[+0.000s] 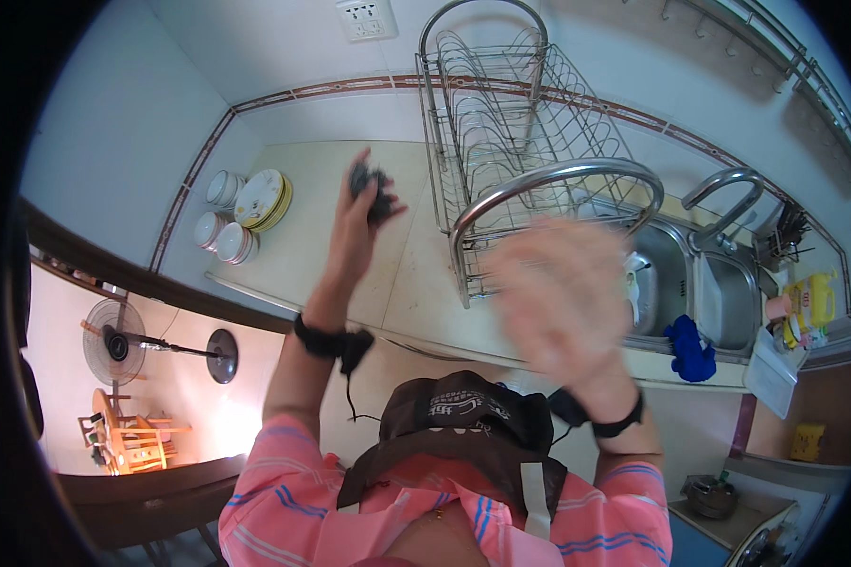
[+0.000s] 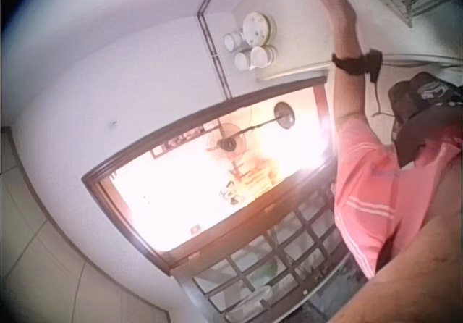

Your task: The person scrubs a metal dish rack with a steel wool pad, moving along the frame and wire grid. They repeatedly rinse the pad under the faucet and continue scrubbing different sections of the rack.

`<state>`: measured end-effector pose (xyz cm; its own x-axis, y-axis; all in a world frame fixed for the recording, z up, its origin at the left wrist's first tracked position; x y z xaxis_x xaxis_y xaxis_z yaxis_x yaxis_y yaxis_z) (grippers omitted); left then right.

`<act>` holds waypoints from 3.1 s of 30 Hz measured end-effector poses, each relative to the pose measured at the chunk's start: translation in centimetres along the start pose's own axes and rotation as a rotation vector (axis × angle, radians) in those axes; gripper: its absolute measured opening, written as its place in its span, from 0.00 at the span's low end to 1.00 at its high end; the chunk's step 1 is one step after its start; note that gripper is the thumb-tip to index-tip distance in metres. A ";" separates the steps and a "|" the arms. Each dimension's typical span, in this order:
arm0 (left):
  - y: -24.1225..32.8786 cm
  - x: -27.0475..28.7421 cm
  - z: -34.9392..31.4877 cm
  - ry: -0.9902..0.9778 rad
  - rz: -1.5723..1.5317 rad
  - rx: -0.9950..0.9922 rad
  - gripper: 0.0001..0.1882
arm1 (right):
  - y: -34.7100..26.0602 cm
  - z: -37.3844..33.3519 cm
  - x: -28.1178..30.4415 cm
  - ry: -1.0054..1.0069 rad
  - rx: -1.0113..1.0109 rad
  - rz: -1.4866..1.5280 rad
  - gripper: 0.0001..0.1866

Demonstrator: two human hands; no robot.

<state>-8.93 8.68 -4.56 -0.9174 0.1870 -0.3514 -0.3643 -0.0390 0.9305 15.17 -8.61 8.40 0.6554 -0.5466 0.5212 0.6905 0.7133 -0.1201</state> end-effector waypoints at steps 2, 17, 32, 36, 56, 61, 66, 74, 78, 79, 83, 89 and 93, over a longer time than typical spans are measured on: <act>1.8 0.0 4.5 0.005 0.220 -0.055 0.26 | 4.7 1.0 2.6 0.182 -0.130 -0.145 0.12; 0.8 -0.5 27.9 0.123 0.581 -0.009 0.28 | 14.7 -4.5 -1.0 0.426 -0.527 0.054 0.27; 3.7 -1.7 28.2 -0.031 0.843 0.338 0.21 | 10.2 2.4 -2.1 0.254 -0.186 -0.172 0.12; 4.3 -1.9 28.0 0.013 0.640 0.270 0.13 | 10.7 1.8 -2.2 0.275 -0.199 -0.162 0.14; 3.5 -1.3 29.7 -0.131 0.620 0.382 0.13 | 10.5 2.2 -1.8 0.184 -0.271 -0.096 0.23; 3.2 -0.6 31.6 -0.117 0.733 0.259 0.12 | 6.8 4.7 -4.7 0.078 -0.120 -0.125 0.20; 3.9 0.2 27.7 -0.044 0.723 0.220 0.13 | 6.8 4.7 -5.6 -0.013 -0.174 -0.063 0.22; 4.9 -0.3 6.3 0.000 0.323 0.329 0.11 | 6.7 5.7 -4.4 0.086 -0.087 -0.073 0.20; 5.1 -0.2 5.2 0.006 0.176 0.390 0.10 | 5.8 7.3 -6.5 0.151 0.030 -0.185 0.16; 4.9 0.0 6.3 0.007 0.145 0.389 0.10 | 6.0 7.6 -7.0 0.185 0.043 -0.192 0.15; 3.7 1.5 13.5 -0.078 0.210 0.367 0.10 | 5.7 7.2 -7.5 0.249 0.057 -0.289 0.16; 3.1 2.2 29.0 -0.092 0.397 0.316 0.12 | 6.0 6.4 -7.1 0.078 -0.045 -0.298 0.15; 2.6 1.5 34.1 -0.042 0.404 0.288 0.13 | 6.7 7.2 -7.2 0.075 -0.092 -0.300 0.13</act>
<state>-5.80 42.32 0.82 -0.9666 0.2527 0.0418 0.0831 0.1550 0.9844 12.86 3.23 9.93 0.4363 -0.7598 0.4819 0.8789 0.4746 -0.0476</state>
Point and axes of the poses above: each hand's wrist, its own z-axis towards the middle knuckle, its own x-axis out of the back of the hand, y = z × x, the point moved 3 cm from there along z, towards the middle knuckle, and after that the axes turned 2 degrees about -y, right-handed, at the moved point
